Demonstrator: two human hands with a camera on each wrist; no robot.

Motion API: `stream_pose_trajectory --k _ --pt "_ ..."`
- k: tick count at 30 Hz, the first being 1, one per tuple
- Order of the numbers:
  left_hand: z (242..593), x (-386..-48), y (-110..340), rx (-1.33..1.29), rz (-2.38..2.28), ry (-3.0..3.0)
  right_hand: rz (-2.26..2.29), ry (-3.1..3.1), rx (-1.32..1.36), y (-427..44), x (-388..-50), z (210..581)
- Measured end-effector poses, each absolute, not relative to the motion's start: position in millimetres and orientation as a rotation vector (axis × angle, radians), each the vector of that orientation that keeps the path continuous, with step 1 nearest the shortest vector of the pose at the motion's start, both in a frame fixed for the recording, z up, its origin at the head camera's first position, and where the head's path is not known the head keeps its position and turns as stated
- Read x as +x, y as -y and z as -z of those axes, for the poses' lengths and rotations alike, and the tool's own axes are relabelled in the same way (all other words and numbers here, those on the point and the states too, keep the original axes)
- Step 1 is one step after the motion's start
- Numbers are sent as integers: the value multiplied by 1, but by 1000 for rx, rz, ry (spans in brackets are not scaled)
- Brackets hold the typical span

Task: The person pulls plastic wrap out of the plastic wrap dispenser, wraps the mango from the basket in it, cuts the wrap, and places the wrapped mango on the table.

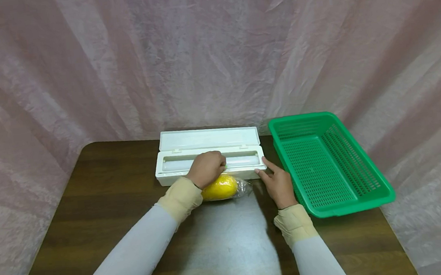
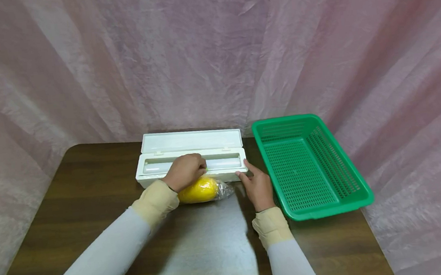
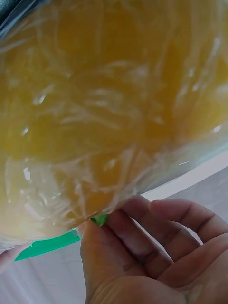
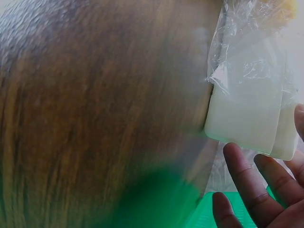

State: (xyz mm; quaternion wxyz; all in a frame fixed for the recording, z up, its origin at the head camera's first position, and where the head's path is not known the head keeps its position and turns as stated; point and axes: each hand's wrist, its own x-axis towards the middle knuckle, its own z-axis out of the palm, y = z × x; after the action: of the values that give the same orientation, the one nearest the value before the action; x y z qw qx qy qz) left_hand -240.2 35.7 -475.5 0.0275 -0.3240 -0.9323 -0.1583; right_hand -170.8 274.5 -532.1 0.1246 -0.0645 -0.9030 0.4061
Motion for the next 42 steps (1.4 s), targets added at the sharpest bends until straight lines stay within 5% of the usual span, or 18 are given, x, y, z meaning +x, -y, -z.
stream_pose_trajectory --k 42 --pt "470 -236 -6 -994 464 2857 -1176 2623 -189 -276 -171 535"
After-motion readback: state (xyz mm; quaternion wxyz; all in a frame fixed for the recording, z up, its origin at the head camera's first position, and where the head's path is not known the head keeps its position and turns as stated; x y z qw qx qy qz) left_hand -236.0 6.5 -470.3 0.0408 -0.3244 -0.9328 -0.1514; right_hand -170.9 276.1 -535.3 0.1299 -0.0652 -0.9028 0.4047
